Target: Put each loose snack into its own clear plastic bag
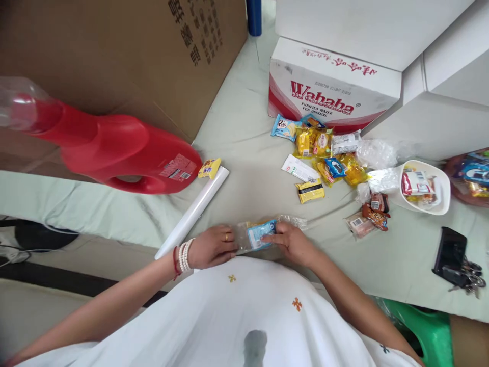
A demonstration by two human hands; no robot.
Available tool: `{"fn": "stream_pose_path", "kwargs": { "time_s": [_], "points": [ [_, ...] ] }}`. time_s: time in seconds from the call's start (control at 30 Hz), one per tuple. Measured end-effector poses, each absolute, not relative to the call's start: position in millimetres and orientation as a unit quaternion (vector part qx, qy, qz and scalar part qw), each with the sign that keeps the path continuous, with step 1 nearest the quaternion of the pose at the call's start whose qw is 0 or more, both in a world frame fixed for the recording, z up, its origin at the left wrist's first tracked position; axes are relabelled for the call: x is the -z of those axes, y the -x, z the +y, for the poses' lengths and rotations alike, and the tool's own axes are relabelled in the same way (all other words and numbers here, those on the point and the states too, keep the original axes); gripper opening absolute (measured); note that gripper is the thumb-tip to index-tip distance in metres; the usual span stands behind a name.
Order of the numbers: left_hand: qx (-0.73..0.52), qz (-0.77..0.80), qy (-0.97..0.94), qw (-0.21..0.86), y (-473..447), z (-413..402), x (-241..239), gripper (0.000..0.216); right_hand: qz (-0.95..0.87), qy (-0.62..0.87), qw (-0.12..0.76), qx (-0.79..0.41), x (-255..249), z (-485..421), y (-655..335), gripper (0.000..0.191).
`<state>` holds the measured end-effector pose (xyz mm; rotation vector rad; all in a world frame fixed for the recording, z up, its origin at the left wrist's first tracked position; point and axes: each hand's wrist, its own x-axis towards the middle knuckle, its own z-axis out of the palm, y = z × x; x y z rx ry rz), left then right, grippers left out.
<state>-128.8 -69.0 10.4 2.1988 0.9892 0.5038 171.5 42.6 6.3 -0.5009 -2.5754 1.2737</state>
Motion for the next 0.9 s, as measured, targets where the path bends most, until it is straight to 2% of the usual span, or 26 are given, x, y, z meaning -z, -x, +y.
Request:
{"fn": "stream_pose_path", "kwargs": {
  "time_s": [0.1,0.2,0.23,0.33,0.37,0.53,0.6,0.67,0.73,0.8,0.9],
  "points": [
    [-0.241,0.589,-0.687,0.351,123,-82,-9,0.032,-0.855,0.184,0.115,-0.470,-13,44,-170,0.035],
    [-0.226,0.755,-0.549,0.279,105,-82,-9,0.038,-0.855,0.203,0.091,-0.468,-23,44,-167,0.030],
    [-0.211,0.760,-0.553,0.270,100,-81,-10,0.039,-0.857,0.213,0.084,-0.462,-25,43,-165,0.028],
    [-0.228,0.717,-0.584,0.303,96,-80,-23,0.020,-0.870,0.236,0.084,-0.424,-24,40,-161,0.028],
    [-0.252,0.708,-0.571,0.331,97,-80,-29,0.022,-0.875,0.240,0.087,-0.412,-22,39,-160,0.029],
    [-0.313,0.636,-0.379,0.595,83,-65,-54,0.034,-0.884,0.238,0.105,-0.388,-9,35,-150,0.031],
    [-0.316,0.593,-0.377,0.637,67,-49,-52,0.033,-0.884,0.235,0.112,-0.388,-7,34,-148,0.033],
    [-0.297,0.595,-0.460,0.589,51,-34,-46,0.032,-0.876,0.226,0.125,-0.409,-8,33,-148,0.034],
    [-0.235,0.631,-0.562,0.481,39,-25,-40,0.029,-0.851,0.240,0.145,-0.443,-8,32,-154,0.031],
    [-0.147,0.664,-0.627,0.380,33,-22,-38,0.027,-0.817,0.322,0.182,-0.443,-6,30,-164,0.028],
    [-0.064,0.698,-0.653,0.287,31,-25,-41,0.026,-0.782,0.498,0.219,-0.305,-1,28,-179,0.031]
  ]
}}
